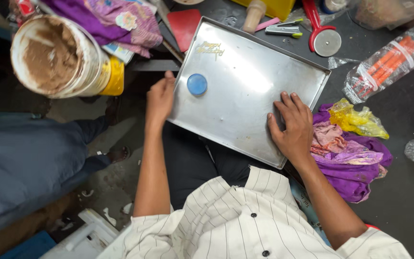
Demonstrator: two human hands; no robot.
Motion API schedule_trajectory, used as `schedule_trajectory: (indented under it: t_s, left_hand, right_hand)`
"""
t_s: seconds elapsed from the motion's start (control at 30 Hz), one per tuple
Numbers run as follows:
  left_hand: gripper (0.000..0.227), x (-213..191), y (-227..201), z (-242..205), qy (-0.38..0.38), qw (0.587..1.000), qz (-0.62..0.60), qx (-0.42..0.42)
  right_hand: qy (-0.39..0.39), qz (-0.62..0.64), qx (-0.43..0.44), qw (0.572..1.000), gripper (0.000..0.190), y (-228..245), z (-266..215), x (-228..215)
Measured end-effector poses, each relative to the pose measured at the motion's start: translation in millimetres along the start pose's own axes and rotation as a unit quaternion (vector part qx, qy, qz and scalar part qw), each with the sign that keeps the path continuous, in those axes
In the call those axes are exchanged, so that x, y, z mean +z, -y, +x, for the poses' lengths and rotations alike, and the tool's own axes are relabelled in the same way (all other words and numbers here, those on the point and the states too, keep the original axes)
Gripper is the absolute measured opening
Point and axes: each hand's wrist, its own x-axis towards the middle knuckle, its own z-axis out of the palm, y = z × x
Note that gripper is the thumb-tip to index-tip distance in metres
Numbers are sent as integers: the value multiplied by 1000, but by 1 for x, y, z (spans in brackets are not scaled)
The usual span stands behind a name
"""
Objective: The person organizes various baking and decorating supplies onto a metal tray resting on their lap. They place a small brush, a pink spatula, a pizza cutter, and small metal piping tips onto the tray. The person also handles a plastic bag of white decorations, a sticker, and a box of butterfly-shaped lights, moving them around the workspace.
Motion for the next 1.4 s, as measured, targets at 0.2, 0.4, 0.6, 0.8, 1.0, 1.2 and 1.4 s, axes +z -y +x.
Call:
schedule_trajectory:
  t_s: [0.2,0.4,0.6,0.8,1.0,1.2,1.4]
  left_hand:
    - [49,-8,-7,-37,26,998,-58,19]
    - [32,-24,7,-116,25,981,-192,-13]
    - [40,1,20,-198,-1,956,-268,-116]
    - [54,25,29,-234,3,971,-179,-158]
    - [71,19,45,-220,99,939,-284,-166]
    - [102,19,41,-171,143,885,-390,-208]
    - [113,22,20,-124,137,931,-301,-156]
  right_hand:
    - [-25,172,31,984,20,-3,-3,-9]
    - [-64,268,103,956,18,3,-2,-34]
    - [7,168,76,983,15,5,9,-53]
    - [67,119,-14,991,20,3,-1,-41]
    - [63,41,-101,992,23,5,-28,-29]
    - [62,57,-100,991,27,-4,-33,-27]
    - [82,71,-89,990,23,2,-32,-40]
